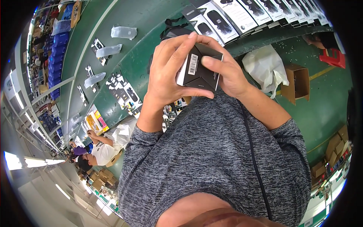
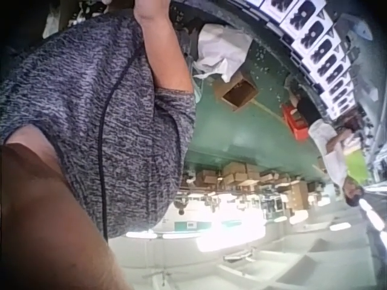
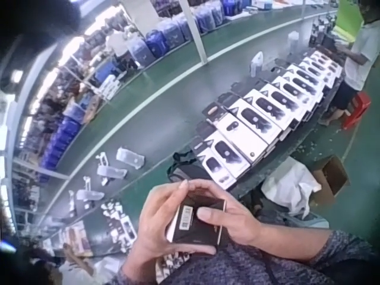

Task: The person folds flat cardboard packaging into boxes by hand and arranges the assembled boxes in a row on the table.

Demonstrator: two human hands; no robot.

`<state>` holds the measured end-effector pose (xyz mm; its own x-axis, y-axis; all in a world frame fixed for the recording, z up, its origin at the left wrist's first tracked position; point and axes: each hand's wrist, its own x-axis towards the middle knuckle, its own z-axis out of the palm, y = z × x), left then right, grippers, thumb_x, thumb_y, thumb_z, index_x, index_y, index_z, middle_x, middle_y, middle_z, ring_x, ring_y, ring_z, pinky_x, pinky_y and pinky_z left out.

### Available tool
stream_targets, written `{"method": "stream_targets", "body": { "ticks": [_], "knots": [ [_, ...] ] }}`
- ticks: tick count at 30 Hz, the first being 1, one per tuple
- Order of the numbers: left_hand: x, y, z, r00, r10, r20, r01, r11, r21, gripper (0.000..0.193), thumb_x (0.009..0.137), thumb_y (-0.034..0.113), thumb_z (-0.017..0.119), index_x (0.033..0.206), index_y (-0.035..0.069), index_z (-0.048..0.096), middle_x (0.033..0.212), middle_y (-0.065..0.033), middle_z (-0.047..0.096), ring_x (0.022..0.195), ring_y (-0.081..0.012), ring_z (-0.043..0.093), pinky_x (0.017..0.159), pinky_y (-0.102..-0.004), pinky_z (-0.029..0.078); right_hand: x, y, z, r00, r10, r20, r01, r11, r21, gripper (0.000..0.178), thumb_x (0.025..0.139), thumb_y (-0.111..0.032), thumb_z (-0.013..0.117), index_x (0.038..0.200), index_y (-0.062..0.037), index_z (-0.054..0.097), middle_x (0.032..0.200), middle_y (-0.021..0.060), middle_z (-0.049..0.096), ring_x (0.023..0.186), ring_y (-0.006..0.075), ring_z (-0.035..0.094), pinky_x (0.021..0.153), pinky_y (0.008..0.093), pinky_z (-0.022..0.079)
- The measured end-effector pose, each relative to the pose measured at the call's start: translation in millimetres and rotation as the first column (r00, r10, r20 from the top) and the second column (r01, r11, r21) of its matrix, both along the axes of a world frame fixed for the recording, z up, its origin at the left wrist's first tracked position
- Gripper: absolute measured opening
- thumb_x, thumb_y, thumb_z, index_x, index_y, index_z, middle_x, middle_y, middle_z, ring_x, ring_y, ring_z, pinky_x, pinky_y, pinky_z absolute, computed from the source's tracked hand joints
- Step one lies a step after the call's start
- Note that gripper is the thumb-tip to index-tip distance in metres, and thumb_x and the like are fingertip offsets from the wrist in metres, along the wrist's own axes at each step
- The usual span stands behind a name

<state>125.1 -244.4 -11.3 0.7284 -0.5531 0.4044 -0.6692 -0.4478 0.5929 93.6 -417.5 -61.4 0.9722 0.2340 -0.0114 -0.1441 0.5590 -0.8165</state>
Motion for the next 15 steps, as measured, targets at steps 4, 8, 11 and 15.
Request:
{"method": "stream_targets", "body": {
  "ticks": [4,8,11,15],
  "knots": [
    [0.4,3.8,7.3,0.999,-0.039,0.014,0.039,0.999,-0.002,0.132,0.036,0.048,0.095,0.147,-0.001,0.042,0.125,-0.0189,0.060,0.110,-0.0317,0.063,0.092,-0.0396,0.053,-14.1,9.1,-10.0,0.971,0.171,-0.169,-0.101,0.927,0.361,0.063,0.094,-0.026,0.066,0.145,-0.0019,0.038,0.133,0.0118,0.054,0.123,0.0169,0.052,0.104,0.0319,0.043],
    [7.4,11.2,-2.6,0.967,-0.135,-0.216,0.138,0.990,-0.003,0.116,0.046,0.030,0.097,0.145,0.003,0.044,0.130,-0.0169,0.058,0.122,-0.0337,0.056,0.106,-0.0423,0.042,-16.2,0.4,-31.7,0.989,0.109,-0.096,-0.096,0.987,0.131,0.066,0.093,-0.031,0.070,0.144,-0.0010,0.039,0.134,0.0116,0.053,0.124,0.0161,0.051,0.104,0.0342,0.044],
    [30.7,11.5,-56.5,0.985,-0.162,-0.066,0.175,0.901,0.398,0.087,0.055,0.009,0.085,0.136,0.019,0.055,0.130,-0.0004,0.058,0.128,-0.0255,0.050,0.112,-0.0548,0.029,-26.3,-28.5,-79.3,0.999,0.015,-0.036,-0.032,0.829,-0.558,0.065,0.091,-0.027,0.073,0.142,-0.0028,0.042,0.138,0.0131,0.051,0.126,0.0207,0.052,0.100,0.0376,0.047],
    [63.8,-7.4,-151.3,0.931,-0.311,0.188,0.135,0.776,0.616,0.069,0.079,0.006,0.066,0.138,0.039,0.053,0.136,0.0059,0.053,0.135,-0.0198,0.044,0.115,-0.0637,0.020,-77.3,-88.3,-145.3,0.965,-0.146,-0.217,-0.033,0.756,-0.654,0.064,0.089,-0.019,0.073,0.143,-0.0043,0.042,0.140,0.0129,0.050,0.126,0.0262,0.052,0.100,0.0381,0.048]
  ]
}}
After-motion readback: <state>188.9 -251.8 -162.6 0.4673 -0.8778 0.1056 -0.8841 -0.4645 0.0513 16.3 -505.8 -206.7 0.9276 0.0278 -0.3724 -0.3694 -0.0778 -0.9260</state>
